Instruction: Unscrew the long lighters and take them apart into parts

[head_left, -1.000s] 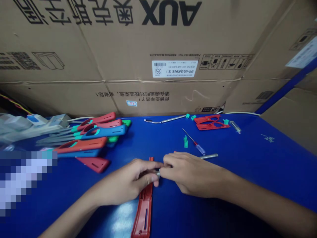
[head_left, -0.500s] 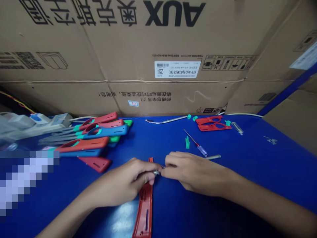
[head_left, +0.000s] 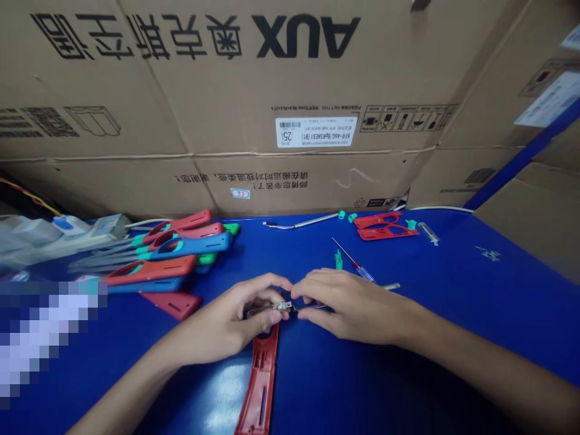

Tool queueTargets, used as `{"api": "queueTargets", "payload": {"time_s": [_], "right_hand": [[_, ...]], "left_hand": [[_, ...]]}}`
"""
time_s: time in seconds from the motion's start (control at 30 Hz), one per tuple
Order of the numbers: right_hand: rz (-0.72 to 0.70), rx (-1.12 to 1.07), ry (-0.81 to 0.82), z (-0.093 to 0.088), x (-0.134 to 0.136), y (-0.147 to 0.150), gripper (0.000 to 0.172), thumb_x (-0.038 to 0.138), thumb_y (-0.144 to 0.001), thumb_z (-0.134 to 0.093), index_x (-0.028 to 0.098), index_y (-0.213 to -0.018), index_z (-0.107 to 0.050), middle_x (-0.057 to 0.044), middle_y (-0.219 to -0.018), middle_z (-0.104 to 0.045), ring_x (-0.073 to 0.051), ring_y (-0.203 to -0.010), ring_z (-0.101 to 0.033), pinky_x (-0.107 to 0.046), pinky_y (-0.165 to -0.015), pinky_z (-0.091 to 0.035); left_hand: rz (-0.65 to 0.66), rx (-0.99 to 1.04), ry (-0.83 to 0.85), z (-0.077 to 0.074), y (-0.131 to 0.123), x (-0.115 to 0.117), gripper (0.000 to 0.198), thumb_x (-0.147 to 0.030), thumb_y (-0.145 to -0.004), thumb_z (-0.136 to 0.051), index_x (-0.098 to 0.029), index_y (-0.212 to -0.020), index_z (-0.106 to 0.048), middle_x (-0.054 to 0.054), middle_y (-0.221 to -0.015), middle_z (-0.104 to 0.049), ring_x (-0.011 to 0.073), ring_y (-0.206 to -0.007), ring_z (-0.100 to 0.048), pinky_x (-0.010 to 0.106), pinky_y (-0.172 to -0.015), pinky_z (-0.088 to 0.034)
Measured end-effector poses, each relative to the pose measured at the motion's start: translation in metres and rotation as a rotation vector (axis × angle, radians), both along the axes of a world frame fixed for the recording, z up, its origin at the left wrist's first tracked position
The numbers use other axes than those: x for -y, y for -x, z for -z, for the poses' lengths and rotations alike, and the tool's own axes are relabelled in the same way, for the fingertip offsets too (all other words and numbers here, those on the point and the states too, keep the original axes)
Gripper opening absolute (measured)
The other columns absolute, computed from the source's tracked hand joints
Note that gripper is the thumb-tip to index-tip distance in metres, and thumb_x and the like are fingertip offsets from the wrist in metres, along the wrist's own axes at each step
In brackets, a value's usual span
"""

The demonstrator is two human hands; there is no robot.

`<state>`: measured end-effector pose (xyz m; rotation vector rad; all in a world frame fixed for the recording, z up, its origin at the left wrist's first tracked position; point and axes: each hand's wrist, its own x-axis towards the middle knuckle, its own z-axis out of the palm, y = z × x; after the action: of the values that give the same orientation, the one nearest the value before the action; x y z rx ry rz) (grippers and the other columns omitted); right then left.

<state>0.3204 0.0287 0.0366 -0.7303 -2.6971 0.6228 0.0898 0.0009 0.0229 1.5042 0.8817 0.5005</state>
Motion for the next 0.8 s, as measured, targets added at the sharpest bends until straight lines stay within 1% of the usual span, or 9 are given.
{"api": "queueTargets", "payload": {"time_s": [0.13, 0.23, 0.37, 0.5, 0.6, 0.7, 0.8], "right_hand": [[0.019, -0.079, -0.014, -0.001, 0.003, 0.002, 0.016, 0.02, -0.093, -0.057, 0.013, -0.104, -0.066, -0.007, -0.093, -0.065, -0.016, -0.087, -0.06, -0.028, -0.079, -0.046], [-0.002, -0.083, -0.02, 0.0, 0.004, 0.004, 0.014, 0.019, -0.094, -0.055, 0.012, -0.099, -0.067, -0.007, -0.091, -0.065, -0.016, -0.087, -0.06, -0.027, -0.079, -0.046], [-0.022, -0.078, -0.032, 0.002, 0.004, 0.005, 0.017, 0.015, -0.095, -0.05, 0.011, -0.093, -0.067, -0.006, -0.087, -0.064, -0.015, -0.084, -0.058, -0.027, -0.077, -0.045], [-0.019, -0.117, -0.038, 0.003, 0.004, 0.005, 0.018, 0.016, -0.096, -0.05, 0.012, -0.093, -0.067, -0.005, -0.085, -0.064, -0.014, -0.08, -0.057, -0.026, -0.075, -0.045], [0.012, -0.174, 0.031, 0.004, 0.003, 0.005, 0.017, 0.017, -0.096, -0.051, 0.014, -0.093, -0.067, -0.004, -0.085, -0.065, -0.013, -0.077, -0.058, -0.024, -0.072, -0.045], [0.057, -0.282, 0.106, 0.007, 0.001, 0.006, 0.016, 0.015, -0.095, -0.053, 0.015, -0.091, -0.068, -0.003, -0.083, -0.066, -0.011, -0.073, -0.06, -0.021, -0.069, -0.045], [0.131, -0.373, 0.069, 0.011, -0.001, 0.008, 0.015, 0.015, -0.094, -0.055, 0.016, -0.087, -0.069, -0.001, -0.077, -0.066, -0.009, -0.067, -0.058, -0.021, -0.067, -0.045]], "left_hand": [[-0.024, 0.017, 0.041, -0.001, -0.001, 0.001, 0.037, -0.03, -0.094, -0.055, -0.02, -0.127, -0.043, 0.004, -0.095, -0.062, 0.0144, -0.078, -0.054, 0.028, -0.069, -0.045], [-0.028, 0.035, 0.046, -0.003, -0.004, 0.002, 0.036, -0.031, -0.094, -0.055, -0.02, -0.127, -0.044, 0.003, -0.093, -0.062, 0.013, -0.075, -0.052, 0.028, -0.069, -0.044], [-0.039, 0.053, 0.058, -0.003, -0.007, 0.003, 0.036, -0.031, -0.093, -0.057, -0.02, -0.126, -0.045, 0.003, -0.092, -0.062, 0.0129, -0.077, -0.051, 0.027, -0.07, -0.042], [-0.053, 0.083, 0.053, -0.002, -0.007, 0.002, 0.034, -0.028, -0.091, -0.062, -0.018, -0.121, -0.048, 0.002, -0.09, -0.064, 0.0106, -0.073, -0.05, 0.024, -0.068, -0.041], [-0.081, 0.101, 0.066, -0.002, -0.007, 0.0, 0.03, -0.029, -0.09, -0.064, -0.016, -0.114, -0.051, 0.001, -0.082, -0.065, 0.0094, -0.067, -0.052, 0.022, -0.063, -0.041], [-0.109, 0.188, 0.145, -0.001, -0.01, -0.001, 0.028, -0.033, -0.09, -0.065, -0.015, -0.108, -0.055, 0.004, -0.079, -0.069, 0.0127, -0.068, -0.062, 0.025, -0.064, -0.049], [-0.16, 0.351, 0.306, 0.002, -0.014, -0.001, 0.03, -0.036, -0.089, -0.067, -0.012, -0.105, -0.062, 0.01, -0.092, -0.071, 0.0192, -0.079, -0.069, 0.035, -0.073, -0.057]]}}
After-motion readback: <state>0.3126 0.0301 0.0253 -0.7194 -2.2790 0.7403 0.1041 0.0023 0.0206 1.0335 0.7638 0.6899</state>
